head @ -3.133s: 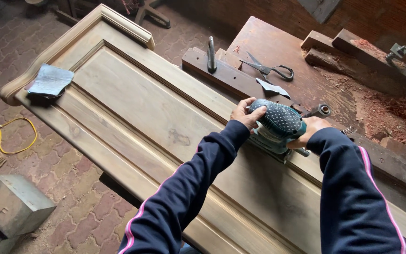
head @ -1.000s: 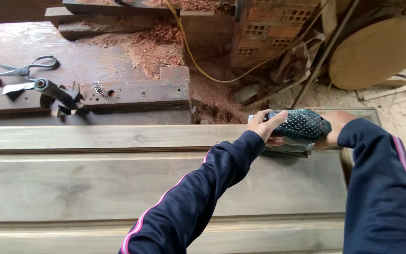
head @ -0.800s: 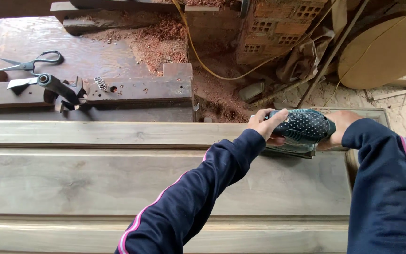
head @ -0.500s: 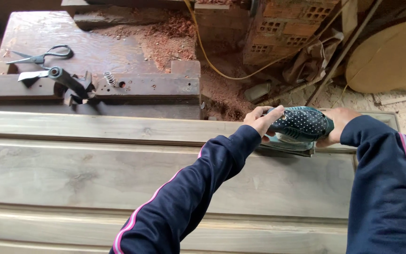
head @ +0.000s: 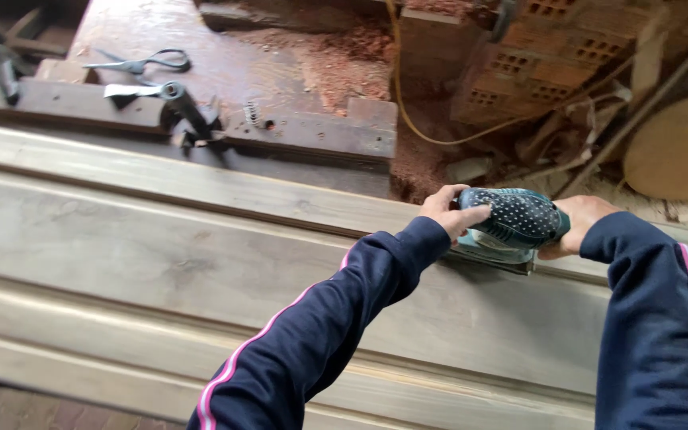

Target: Sand the surface of a wooden panel using an orbital sander.

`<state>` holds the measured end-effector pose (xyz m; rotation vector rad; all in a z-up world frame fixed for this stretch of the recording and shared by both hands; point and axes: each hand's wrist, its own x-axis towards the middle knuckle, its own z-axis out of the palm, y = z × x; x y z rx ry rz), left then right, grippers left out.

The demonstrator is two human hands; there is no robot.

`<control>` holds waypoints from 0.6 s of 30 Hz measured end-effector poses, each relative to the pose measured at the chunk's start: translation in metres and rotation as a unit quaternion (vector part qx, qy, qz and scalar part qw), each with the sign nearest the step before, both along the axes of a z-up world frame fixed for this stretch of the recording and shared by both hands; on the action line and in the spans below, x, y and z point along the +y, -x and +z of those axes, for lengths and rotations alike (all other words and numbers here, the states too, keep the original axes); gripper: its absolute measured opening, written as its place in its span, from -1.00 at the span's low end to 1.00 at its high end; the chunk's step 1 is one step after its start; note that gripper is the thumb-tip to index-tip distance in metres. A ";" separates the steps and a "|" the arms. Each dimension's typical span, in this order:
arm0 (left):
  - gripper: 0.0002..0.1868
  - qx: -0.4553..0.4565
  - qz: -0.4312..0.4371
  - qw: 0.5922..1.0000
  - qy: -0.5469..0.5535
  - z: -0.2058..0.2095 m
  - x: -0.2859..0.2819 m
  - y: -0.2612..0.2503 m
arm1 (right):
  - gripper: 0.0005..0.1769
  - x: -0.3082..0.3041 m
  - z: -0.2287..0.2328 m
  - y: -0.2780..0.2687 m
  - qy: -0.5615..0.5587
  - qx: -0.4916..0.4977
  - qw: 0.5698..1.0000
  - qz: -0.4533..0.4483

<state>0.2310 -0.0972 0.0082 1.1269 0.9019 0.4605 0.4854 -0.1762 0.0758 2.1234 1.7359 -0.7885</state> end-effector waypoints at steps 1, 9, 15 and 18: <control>-0.20 -0.010 0.010 1.000 -0.012 -0.007 0.002 0.003 | -0.33 0.004 -0.002 0.004 -0.002 -0.003 1.000 0.004; -0.14 -0.037 0.136 0.966 -0.218 -0.051 0.003 0.029 | -0.27 0.035 -0.005 0.048 0.018 -0.010 1.000 0.023; -0.07 -0.051 0.142 0.973 -0.174 -0.036 0.014 0.067 | -0.26 0.057 0.006 0.093 -0.021 0.030 0.999 0.017; -0.07 -0.065 0.147 0.972 -0.172 -0.039 0.024 0.084 | -0.35 0.070 0.006 0.114 0.023 -0.029 0.999 -0.009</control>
